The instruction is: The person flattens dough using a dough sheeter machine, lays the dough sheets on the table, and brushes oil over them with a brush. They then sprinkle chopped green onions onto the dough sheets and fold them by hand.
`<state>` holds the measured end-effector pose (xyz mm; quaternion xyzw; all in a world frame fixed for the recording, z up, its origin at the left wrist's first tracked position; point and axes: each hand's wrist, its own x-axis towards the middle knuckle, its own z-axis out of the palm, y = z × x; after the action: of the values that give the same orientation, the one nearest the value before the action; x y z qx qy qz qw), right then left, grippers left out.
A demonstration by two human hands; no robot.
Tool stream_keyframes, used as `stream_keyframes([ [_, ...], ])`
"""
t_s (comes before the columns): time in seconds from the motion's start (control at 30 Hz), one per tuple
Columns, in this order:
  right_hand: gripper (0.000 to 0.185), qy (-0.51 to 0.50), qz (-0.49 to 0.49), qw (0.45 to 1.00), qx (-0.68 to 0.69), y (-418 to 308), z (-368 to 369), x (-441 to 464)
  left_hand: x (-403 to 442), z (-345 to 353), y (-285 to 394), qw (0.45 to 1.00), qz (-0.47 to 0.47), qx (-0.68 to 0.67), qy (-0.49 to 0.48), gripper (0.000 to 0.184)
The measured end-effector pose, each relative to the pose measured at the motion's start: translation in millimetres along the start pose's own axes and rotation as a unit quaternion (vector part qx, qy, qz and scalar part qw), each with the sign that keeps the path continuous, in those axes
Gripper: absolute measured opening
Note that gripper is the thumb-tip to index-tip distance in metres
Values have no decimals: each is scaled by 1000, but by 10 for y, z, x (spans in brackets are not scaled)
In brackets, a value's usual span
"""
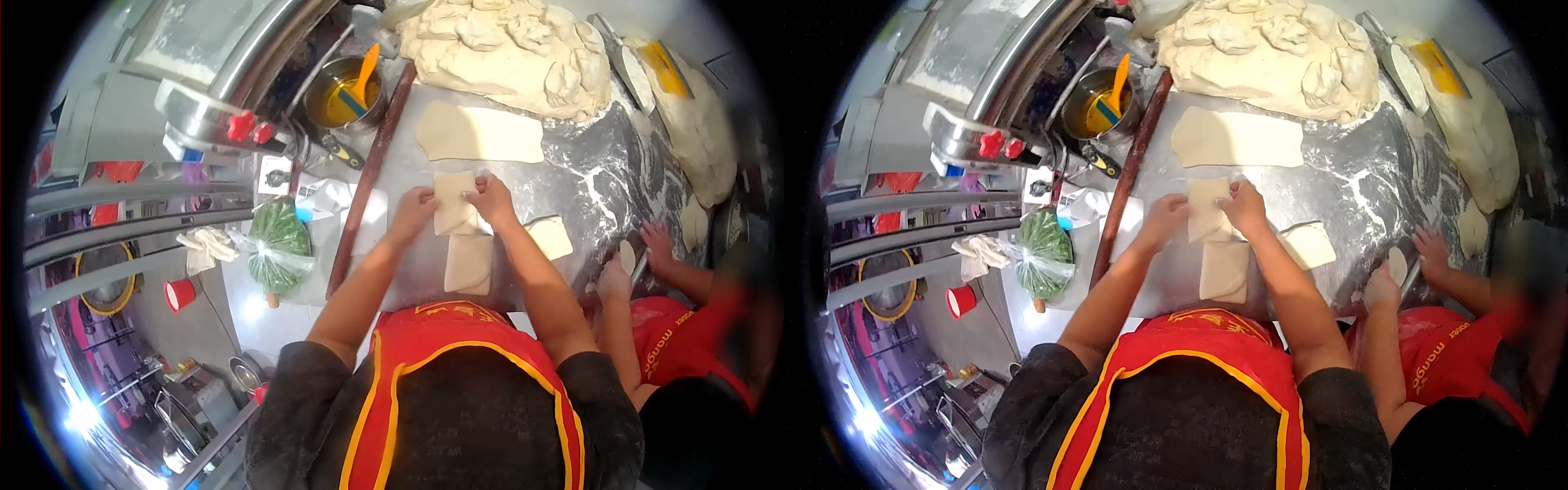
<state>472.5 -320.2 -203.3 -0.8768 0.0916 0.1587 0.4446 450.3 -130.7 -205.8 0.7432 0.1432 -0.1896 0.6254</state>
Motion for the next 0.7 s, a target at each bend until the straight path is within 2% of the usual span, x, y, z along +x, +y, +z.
stream_keyframes([
  [0.03, 39, -17, 19, 999, 40, -56, 3, -1, -64, 70, 52, 998, -3, -70, 2, 29],
  [0.1, 37, -52, 61, 990, 120, -160, -29, -27, -170, 108, 301, 994, -68, -76, -35, 32],
  [0.17, 35, -102, 32, 981, 162, -230, -108, -84, -225, 112, 369, 990, -91, -93, -52, 34],
  [0.33, 22, -162, -19, 943, 289, -426, -66, -130, -315, -81, 253, 989, -5, -150, -4, 34],
  [0.43, 17, -110, 93, 899, 414, -593, 261, -65, -187, -331, 413, 988, 102, -67, 98, 38],
  [0.47, 17, -110, 105, 908, 391, -550, 347, -78, -132, -383, 378, 980, 144, 75, 113, 41],
  [0.53, 17, -106, 130, 922, 348, -416, 511, -168, -10, -464, 126, 901, 215, 355, 129, 45],
  [0.57, 19, -110, 160, 922, 335, -362, 492, -232, 78, -469, -184, 882, 258, 388, 72, 51],
  [0.67, 25, -151, 167, 958, 180, -449, 97, -476, -244, -376, -173, 858, 326, 382, 111, 51],
  [0.7, 30, -96, 66, 993, 31, -424, 1, -461, -290, -366, -142, 856, 323, 383, 130, 51],
])
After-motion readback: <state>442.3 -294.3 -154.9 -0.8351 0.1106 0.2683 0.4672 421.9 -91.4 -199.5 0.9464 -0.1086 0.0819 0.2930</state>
